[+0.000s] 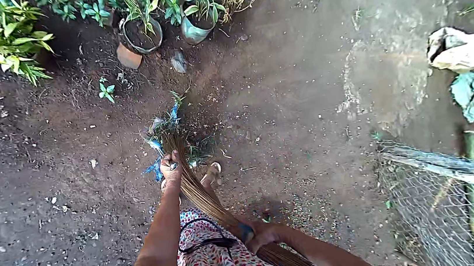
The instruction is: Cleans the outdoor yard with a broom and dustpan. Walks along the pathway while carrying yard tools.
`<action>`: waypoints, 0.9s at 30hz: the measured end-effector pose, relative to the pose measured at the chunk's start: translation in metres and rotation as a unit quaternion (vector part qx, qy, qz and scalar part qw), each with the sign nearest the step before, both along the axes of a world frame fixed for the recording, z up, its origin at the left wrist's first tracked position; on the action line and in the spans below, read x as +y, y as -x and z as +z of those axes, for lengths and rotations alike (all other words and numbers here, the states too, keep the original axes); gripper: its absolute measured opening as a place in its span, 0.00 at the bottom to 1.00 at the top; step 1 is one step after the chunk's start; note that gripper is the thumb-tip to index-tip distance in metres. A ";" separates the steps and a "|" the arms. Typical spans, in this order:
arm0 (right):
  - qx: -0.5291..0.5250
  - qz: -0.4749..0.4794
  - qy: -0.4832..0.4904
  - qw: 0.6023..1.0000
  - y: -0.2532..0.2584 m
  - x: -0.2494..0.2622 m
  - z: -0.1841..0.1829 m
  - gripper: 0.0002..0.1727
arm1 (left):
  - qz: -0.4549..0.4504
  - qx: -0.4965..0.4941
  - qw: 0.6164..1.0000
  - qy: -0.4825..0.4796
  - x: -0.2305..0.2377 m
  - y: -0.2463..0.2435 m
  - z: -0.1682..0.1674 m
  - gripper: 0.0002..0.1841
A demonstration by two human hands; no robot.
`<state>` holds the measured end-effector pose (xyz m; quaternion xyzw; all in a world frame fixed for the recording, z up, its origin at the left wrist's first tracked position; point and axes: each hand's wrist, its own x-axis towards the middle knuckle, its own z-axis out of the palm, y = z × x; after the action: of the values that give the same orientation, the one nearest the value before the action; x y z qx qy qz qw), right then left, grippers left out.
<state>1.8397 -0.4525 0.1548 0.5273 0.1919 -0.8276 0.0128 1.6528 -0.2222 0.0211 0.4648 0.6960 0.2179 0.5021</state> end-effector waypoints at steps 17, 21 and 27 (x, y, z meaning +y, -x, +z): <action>-0.215 0.102 -0.022 0.971 -0.107 -0.052 0.035 0.72 | 0.048 -0.268 0.956 -0.111 0.051 -0.054 0.047 0.14; -0.217 0.096 -0.023 0.971 -0.145 -0.076 0.061 0.73 | 0.117 -0.327 0.916 -0.202 0.055 -0.066 0.093 0.13; -0.264 0.160 -0.022 0.951 -0.242 -0.078 0.114 0.69 | 0.161 -0.359 0.876 -0.279 0.049 -0.144 0.163 0.11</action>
<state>2.0817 -0.5304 0.2685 0.6893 0.2818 -0.6416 0.1837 1.7969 -0.1729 0.1844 0.3570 0.4432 0.6327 0.5251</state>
